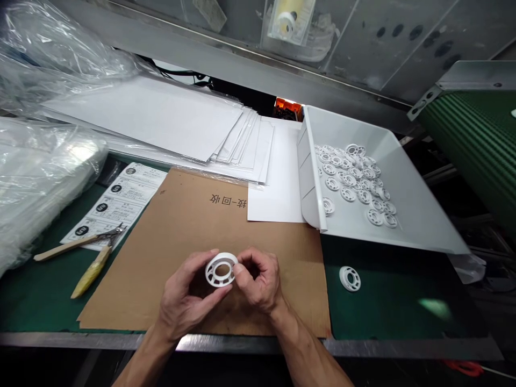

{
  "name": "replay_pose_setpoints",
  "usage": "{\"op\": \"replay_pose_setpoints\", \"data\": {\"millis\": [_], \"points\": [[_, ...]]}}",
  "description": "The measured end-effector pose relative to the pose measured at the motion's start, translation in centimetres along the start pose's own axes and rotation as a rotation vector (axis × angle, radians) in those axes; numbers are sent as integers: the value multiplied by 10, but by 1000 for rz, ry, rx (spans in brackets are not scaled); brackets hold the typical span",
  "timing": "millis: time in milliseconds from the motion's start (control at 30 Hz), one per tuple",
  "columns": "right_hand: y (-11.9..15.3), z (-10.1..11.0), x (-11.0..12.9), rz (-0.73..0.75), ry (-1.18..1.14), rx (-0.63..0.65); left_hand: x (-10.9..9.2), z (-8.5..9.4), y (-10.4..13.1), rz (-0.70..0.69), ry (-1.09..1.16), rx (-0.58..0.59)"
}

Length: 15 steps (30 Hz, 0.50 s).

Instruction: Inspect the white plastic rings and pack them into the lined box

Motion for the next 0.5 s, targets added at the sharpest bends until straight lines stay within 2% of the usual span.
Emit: {"op": "replay_pose_setpoints", "data": {"millis": [233,500], "points": [[0,-4,28,218,-89,85,2,0,-5,39,-72,50],[-1,0,20,166,-54,6,1,-1,-8,60,-57,41]]}}
Point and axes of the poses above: each hand's wrist, its own y-axis away from the middle knuckle, its own z-axis out of the back of the hand, x = y × z, the point moved 8 cm from there along -y, towards the middle knuckle, and after that the axes turned 4 degrees about -z, right-handed, at the moved point
